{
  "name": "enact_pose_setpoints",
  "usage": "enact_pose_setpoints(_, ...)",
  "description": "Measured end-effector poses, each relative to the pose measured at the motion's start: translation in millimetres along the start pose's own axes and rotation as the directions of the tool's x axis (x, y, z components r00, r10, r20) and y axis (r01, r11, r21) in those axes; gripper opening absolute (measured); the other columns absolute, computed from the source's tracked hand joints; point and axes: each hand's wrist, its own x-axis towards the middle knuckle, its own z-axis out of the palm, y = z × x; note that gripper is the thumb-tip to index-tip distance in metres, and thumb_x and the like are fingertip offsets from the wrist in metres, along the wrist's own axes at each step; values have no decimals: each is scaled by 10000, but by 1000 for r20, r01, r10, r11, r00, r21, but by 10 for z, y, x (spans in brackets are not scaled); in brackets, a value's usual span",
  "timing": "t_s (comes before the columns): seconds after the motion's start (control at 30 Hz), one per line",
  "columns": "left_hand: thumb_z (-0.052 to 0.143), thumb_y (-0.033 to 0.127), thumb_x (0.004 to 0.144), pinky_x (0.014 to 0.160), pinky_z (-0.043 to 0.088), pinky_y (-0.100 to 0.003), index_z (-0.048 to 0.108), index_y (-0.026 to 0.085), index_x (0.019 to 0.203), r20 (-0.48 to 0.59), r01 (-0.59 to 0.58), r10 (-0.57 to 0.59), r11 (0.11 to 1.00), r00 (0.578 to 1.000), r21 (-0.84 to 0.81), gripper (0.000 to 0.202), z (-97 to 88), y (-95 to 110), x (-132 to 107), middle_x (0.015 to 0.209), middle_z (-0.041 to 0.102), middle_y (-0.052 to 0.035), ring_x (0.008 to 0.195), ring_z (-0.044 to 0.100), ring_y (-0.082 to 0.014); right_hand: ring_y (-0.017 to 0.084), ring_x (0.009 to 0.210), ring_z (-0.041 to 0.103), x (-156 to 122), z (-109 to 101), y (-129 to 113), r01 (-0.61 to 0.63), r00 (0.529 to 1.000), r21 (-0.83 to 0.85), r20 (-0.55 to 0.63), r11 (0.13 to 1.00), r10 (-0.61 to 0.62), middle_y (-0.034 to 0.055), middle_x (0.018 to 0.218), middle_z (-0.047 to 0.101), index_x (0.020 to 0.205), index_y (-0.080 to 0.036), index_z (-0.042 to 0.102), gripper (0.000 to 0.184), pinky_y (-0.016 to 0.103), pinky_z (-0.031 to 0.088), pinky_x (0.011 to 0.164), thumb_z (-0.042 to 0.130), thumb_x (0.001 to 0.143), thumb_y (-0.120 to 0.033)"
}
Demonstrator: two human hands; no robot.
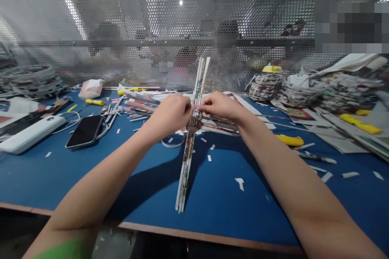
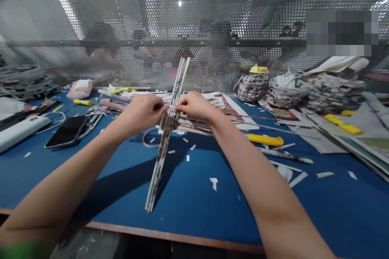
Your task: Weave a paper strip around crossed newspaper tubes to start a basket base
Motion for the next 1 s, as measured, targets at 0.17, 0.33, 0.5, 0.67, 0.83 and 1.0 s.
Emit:
enact_pose_setpoints(0.17, 529, 339, 735, 487, 254, -230, 480, 174, 509, 175, 198, -189, 979, 966, -38, 284, 63, -241, 94, 466, 432, -3, 461, 399, -119, 75, 509, 403, 7, 96, -168, 189, 982, -109, 11, 976, -189, -5, 523, 521, 628, -130, 648, 179, 206, 261, 518, 516, 725, -200)
enact_pose_setpoints(0.33, 599, 409, 679, 365, 141, -207, 447, 174, 469, 510, 445, -241, 834, 826, -326, 350, 133, -442, 100, 362, 320, 48, 309, 245, -44, 83, 533, 435, 16, 170, -208, 244, 968, -112, 84, 963, -236, 33, 613, 609, 734, -126, 689, 186, 212, 282, 525, 515, 734, -191)
enact_pose_setpoints(0.5, 685, 421, 587, 318, 116, -185, 451, 169, 447, 611, 592, -251, 666, 751, -455, 371, 158, -491, 86, 319, 303, 61, 268, 233, -29, 76, 484, 433, 23, 167, -182, 118, 986, -13, 123, 993, -116, 0, 511, 556, 632, -131, 659, 171, 210, 285, 480, 541, 703, -233)
enact_pose_setpoints(0.67, 698, 366, 582, 314, 93, -185, 500, 159, 458, 613, 575, -233, 684, 755, -448, 313, 184, -514, 90, 338, 318, 63, 285, 214, -19, 86, 480, 485, 25, 200, -170, -51, 997, 175, 68, 983, 39, -26, 571, 559, 860, -150, 542, 302, 194, 314, 440, 648, 581, -197)
enact_pose_setpoints(0.83, 681, 360, 614, 318, 105, -186, 491, 172, 471, 595, 566, -241, 691, 767, -449, 303, 214, -584, 88, 335, 323, 58, 274, 237, -27, 104, 566, 522, 25, 144, -92, 2, 992, 146, 126, 989, -21, -4, 658, 577, 777, -168, 532, 223, 205, 346, 484, 640, 605, -261)
enact_pose_setpoints(1.0, 655, 334, 651, 329, 134, -190, 444, 184, 457, 584, 575, -267, 690, 767, -439, 324, 223, -620, 93, 328, 317, 56, 263, 243, -32, 126, 669, 529, -40, -26, -31, 140, 966, -56, 228, 989, -124, 33, 784, 618, 764, -168, 590, 120, 227, 358, 563, 560, 664, -226)
